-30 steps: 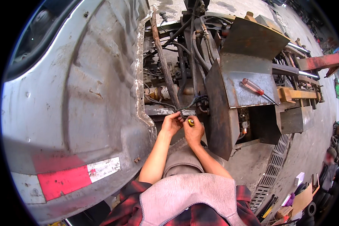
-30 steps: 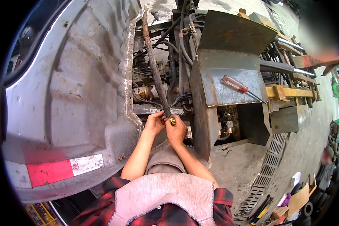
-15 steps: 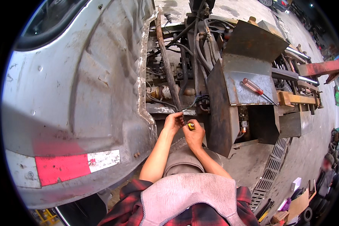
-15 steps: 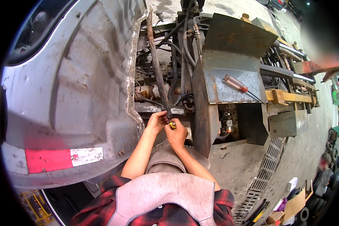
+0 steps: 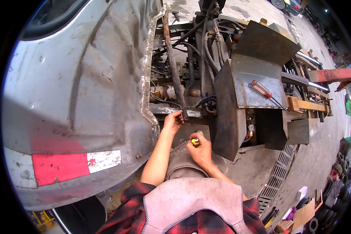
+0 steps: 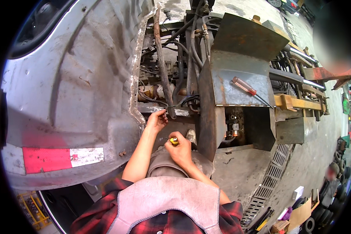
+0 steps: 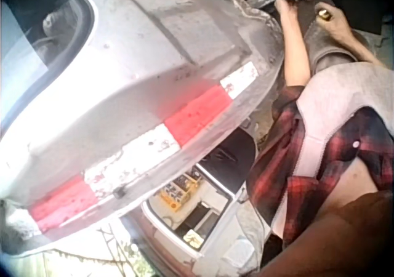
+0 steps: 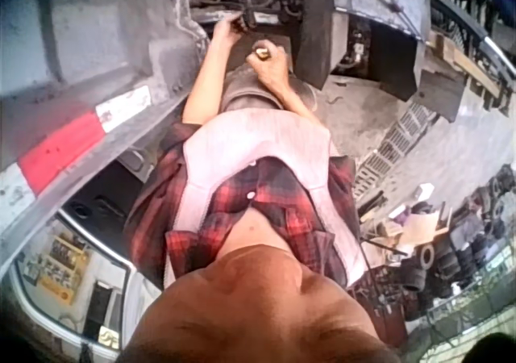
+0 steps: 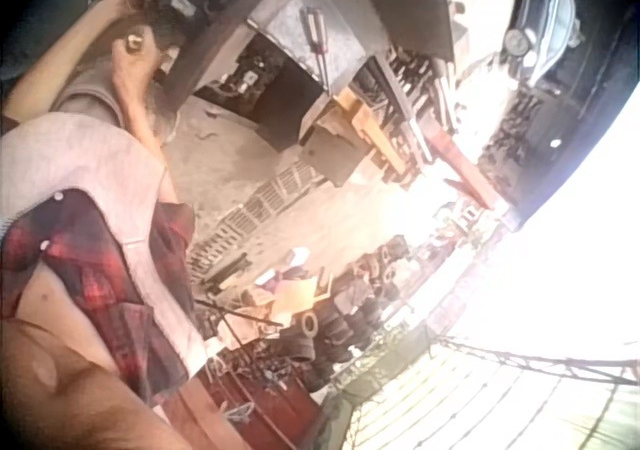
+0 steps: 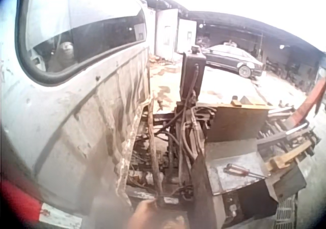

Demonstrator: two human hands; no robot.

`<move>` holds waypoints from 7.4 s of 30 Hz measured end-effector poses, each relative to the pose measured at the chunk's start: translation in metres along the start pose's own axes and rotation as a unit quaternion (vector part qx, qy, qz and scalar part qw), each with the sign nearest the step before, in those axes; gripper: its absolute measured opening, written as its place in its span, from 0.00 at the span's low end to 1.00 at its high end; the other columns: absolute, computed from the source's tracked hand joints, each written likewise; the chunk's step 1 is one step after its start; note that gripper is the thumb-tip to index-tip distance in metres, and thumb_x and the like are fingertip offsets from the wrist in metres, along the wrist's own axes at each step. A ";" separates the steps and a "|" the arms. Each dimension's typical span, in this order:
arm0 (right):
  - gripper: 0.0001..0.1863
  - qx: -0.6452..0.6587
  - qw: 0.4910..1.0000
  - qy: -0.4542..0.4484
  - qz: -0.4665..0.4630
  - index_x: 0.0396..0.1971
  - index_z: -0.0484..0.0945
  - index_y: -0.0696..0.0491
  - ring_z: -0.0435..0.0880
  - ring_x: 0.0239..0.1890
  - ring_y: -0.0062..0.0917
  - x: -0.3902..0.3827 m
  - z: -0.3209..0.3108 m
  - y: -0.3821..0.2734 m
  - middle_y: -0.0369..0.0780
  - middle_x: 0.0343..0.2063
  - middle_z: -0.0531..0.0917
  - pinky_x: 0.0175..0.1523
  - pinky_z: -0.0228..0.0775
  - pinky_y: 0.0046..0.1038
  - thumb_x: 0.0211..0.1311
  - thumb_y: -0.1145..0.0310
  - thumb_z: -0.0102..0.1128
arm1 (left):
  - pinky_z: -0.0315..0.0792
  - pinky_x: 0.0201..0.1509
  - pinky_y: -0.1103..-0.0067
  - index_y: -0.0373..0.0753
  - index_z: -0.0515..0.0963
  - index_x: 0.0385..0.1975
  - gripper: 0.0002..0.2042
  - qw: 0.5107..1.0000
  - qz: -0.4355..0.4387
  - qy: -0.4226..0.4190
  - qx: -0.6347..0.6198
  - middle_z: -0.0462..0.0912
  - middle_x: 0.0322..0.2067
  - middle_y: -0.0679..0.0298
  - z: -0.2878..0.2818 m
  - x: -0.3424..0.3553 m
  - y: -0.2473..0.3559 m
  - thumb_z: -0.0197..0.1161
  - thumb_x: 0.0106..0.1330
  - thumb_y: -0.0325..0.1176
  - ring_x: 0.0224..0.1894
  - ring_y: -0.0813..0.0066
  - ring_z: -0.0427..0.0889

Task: The person works on the electrical wiring of a truck chassis, using their hands to manipulate a wire harness and electrical connector.

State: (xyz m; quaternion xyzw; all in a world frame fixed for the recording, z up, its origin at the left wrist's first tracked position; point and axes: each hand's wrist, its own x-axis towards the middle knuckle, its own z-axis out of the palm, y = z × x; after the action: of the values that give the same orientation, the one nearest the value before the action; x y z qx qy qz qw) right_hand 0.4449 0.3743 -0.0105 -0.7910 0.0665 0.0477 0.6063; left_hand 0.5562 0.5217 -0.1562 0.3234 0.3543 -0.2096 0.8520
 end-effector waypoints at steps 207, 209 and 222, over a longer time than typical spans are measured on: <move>0.07 0.291 0.926 0.163 0.177 0.39 0.77 0.58 0.71 0.17 0.10 0.108 0.052 0.053 0.32 0.22 0.78 0.19 0.58 0.14 0.65 0.72 0.63 | 0.72 0.50 0.72 0.35 0.62 0.55 0.20 0.978 0.153 -0.105 -0.093 0.79 0.39 0.58 0.033 -0.013 -0.006 0.59 0.66 0.20 0.42 0.70 0.79; 0.07 0.297 0.924 0.169 0.170 0.39 0.78 0.59 0.71 0.17 0.10 0.112 0.054 0.051 0.33 0.22 0.78 0.19 0.59 0.14 0.65 0.72 0.62 | 0.73 0.50 0.72 0.35 0.63 0.55 0.20 0.978 0.158 -0.103 -0.094 0.80 0.40 0.57 0.035 -0.011 -0.004 0.59 0.66 0.21 0.42 0.69 0.80; 0.06 0.256 0.940 0.170 0.147 0.35 0.77 0.58 0.71 0.19 0.09 0.119 0.054 0.056 0.33 0.24 0.80 0.21 0.62 0.14 0.65 0.71 0.63 | 0.75 0.44 0.82 0.32 0.75 0.47 0.11 0.952 0.252 -0.011 0.173 0.78 0.39 0.61 0.043 -0.019 -0.011 0.61 0.65 0.21 0.40 0.78 0.79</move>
State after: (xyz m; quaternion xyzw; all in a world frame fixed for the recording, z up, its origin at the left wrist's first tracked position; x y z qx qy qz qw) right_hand 0.5536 0.4064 -0.0970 -0.5867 0.2938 -0.0178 0.7545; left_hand 0.5573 0.4859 -0.1232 0.5423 0.2103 -0.0498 0.8119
